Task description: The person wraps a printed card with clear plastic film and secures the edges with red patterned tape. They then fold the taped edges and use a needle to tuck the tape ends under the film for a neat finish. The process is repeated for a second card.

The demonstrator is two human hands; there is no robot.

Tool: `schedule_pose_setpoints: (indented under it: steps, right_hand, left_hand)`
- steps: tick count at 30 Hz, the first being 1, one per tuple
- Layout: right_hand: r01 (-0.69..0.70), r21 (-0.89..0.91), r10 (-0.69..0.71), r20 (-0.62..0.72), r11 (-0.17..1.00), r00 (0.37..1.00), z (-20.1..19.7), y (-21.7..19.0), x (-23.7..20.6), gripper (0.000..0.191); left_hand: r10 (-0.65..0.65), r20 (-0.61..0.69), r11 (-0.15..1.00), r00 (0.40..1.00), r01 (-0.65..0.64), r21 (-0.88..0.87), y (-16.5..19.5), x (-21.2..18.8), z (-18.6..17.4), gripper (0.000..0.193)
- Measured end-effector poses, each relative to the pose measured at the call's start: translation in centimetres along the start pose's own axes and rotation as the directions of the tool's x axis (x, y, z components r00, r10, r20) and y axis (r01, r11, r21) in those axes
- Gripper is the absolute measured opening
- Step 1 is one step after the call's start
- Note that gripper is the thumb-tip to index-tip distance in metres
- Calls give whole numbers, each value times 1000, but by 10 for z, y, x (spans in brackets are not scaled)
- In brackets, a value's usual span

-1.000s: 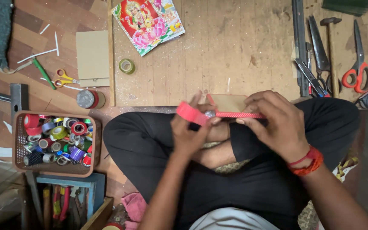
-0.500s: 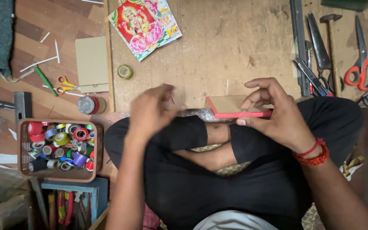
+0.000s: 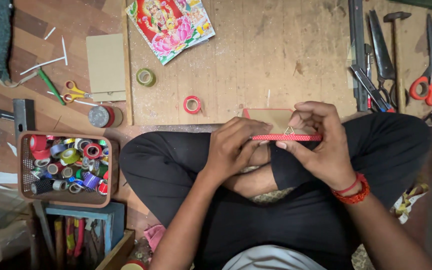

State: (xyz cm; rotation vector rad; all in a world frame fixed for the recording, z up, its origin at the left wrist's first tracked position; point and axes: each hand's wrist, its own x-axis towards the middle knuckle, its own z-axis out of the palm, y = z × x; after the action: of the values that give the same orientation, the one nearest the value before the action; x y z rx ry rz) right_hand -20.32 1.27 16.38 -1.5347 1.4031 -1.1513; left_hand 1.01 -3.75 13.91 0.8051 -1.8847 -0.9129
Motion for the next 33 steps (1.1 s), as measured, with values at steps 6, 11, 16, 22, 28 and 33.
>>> schedule_pose_setpoints:
  steps: [6,11,16,22,28,33]
  right_hand:
    - [277,-294,-288,7,915,958,-1,1,-3,49]
    - [622,-621,-682,185,477,708,-3,6,-2,45]
    - [407,-432,-477,-61,805,877,-3,9,-11,51]
    - [480,-495,-522,60,724,851,-13,11,-19,50]
    - [86,-102,-88,-12,991,996,-18,0,-28,33]
    - [-71,-198,110,197,978,974,-27,-22,-15,36]
  left_hand:
    - [-7,14,1000,1000,7,14,-2,-1,-1,21]
    - [-6,2,1000,1000,6,2,-1,-3,-2,20]
    - [13,20,1000,1000,-13,25,3,-7,-5,25]
    - [180,208,925,961,-238,298,18,-10,-7,45]
    - [149,304,892,941,-260,369,25,-17,-4,37]
    - [149,289,888,946,-257,383,22,-28,1,31]
